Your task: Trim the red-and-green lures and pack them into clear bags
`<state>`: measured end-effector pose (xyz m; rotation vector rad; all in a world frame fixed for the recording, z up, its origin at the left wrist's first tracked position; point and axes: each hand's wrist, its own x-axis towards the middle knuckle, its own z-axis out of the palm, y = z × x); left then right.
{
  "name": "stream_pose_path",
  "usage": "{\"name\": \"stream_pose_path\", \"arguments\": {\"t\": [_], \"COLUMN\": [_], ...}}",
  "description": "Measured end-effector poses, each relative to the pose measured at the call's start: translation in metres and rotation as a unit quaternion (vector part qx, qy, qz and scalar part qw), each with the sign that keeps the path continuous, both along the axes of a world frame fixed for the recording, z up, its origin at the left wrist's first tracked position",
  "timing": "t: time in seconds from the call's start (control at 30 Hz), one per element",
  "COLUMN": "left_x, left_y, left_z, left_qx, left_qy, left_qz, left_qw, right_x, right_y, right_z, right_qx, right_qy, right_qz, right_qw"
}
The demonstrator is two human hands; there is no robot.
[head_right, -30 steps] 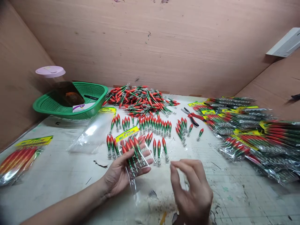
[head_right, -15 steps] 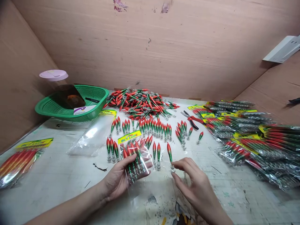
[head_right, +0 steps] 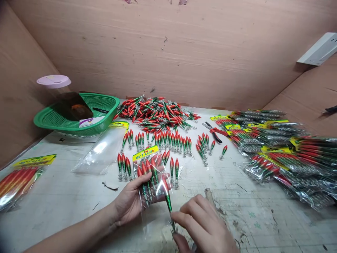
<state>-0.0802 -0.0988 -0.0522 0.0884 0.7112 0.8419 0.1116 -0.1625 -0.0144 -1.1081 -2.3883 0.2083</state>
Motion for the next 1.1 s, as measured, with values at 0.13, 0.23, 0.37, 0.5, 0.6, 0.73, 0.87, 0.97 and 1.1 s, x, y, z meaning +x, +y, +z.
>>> {"name": "stream_pose_path", "arguments": {"t": [0.13,0.23,0.37,0.5,0.6,0.73,0.87,0.97,1.1], "left_x": [0.0,-0.001,0.0,0.0,0.0,0.0,0.001,0.001,0.0], "left_y": [-0.001,-0.001,-0.002,-0.002,-0.002,-0.003,-0.004,-0.004,-0.003], "left_z": [-0.004,-0.006,-0.006,-0.005,-0.004,-0.004,-0.005,-0.005,-0.004], "left_qx": [0.025,0.044,0.047,0.038,0.042,0.063,0.053,0.046,0.043], "left_qy": [-0.011,-0.008,-0.002,0.008,0.01,0.002,0.012,0.013,0.013], "left_qz": [-0.023,-0.033,-0.029,-0.02,-0.025,-0.034,-0.037,-0.034,-0.036], "left_qw": [0.999,0.998,0.998,0.999,0.999,0.997,0.998,0.998,0.998], "right_x": [-0.006,-0.01,-0.013,-0.018,-0.019,-0.018,-0.021,-0.022,-0.024], "right_y": [0.003,0.001,0.0,0.001,0.001,0.003,0.003,0.002,0.001], "right_z": [-0.009,-0.011,-0.011,-0.016,-0.019,-0.02,-0.021,-0.021,-0.021], "right_qx": [0.074,0.084,0.06,0.065,0.065,0.043,0.013,0.006,-0.003], "right_qy": [-0.023,0.015,0.02,0.012,0.021,0.034,0.036,0.032,0.042], "right_qz": [-0.043,-0.059,-0.069,-0.083,-0.112,-0.123,-0.123,-0.136,-0.15], "right_qw": [0.996,0.995,0.996,0.994,0.991,0.991,0.992,0.99,0.988]}}
